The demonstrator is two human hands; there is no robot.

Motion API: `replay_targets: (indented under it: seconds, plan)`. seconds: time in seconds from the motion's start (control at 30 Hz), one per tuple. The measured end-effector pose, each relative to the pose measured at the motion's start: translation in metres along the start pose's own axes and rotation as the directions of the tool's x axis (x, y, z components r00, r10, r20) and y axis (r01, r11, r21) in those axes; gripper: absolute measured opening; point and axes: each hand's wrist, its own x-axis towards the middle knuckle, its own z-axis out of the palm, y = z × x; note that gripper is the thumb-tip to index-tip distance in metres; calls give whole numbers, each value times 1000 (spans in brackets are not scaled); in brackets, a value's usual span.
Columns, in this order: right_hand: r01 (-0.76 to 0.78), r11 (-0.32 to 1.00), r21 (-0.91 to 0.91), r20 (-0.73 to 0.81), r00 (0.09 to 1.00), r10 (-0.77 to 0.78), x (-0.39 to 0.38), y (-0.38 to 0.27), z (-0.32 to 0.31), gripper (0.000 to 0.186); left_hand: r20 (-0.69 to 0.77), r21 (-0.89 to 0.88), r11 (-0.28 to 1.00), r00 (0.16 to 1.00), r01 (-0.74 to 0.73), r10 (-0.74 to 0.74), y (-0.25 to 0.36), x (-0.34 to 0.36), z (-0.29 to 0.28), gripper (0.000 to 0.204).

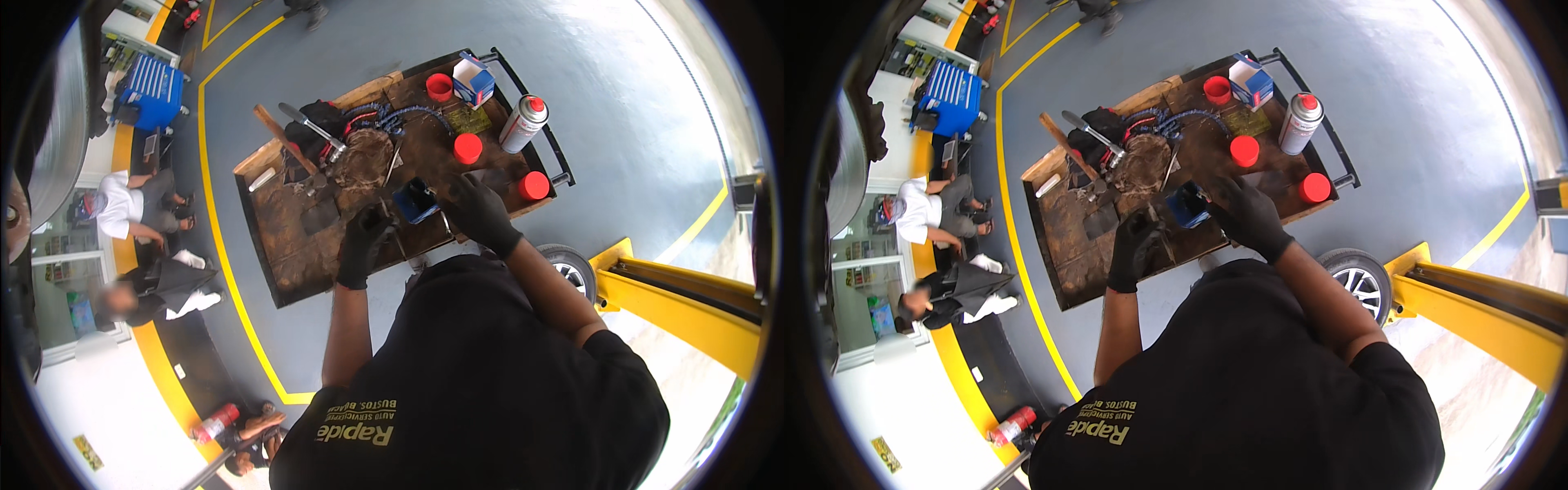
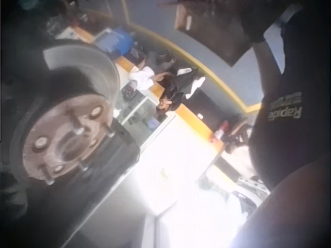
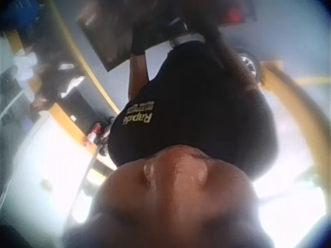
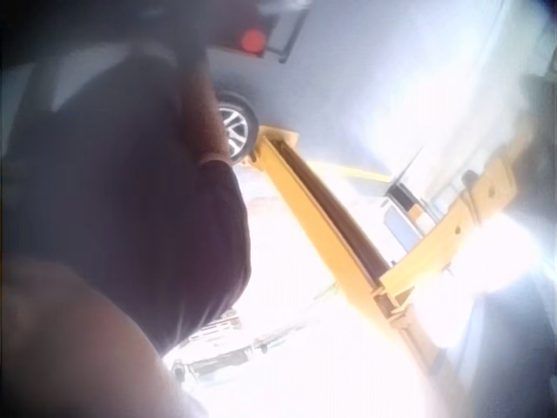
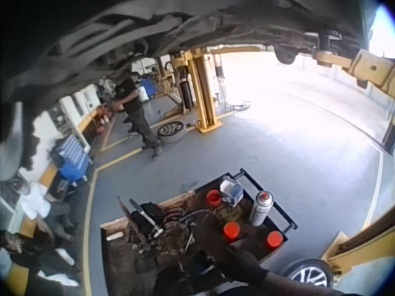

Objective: The person applies lubricant to brake pads and installs them into the brake caliper on a lifted vehicle. They use a small brush to spread the lubricant and then place the pads into the caliper assembly.

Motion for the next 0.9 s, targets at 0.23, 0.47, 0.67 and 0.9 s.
replay_targets:
  seconds: [0.23,0.47,0.67,0.9]
  plan:
    - [281,958,54,-13,960,-281,36,51,33,24,-115,139,989,992,-41,58,5,-14,38,38]
    - [261,960,-103,78,964,-254,47,57,-6,10,-233,179,978,961,-105,146,4,-18,61,37]
    - [-517,191,834,465,846,259,41,61,-45,10,-126,38,986,978,-163,166,27,-20,79,61]
    - [-502,8,865,495,856,152,26,11,-86,16,31,34,972,972,-234,233,48,-21,85,75]
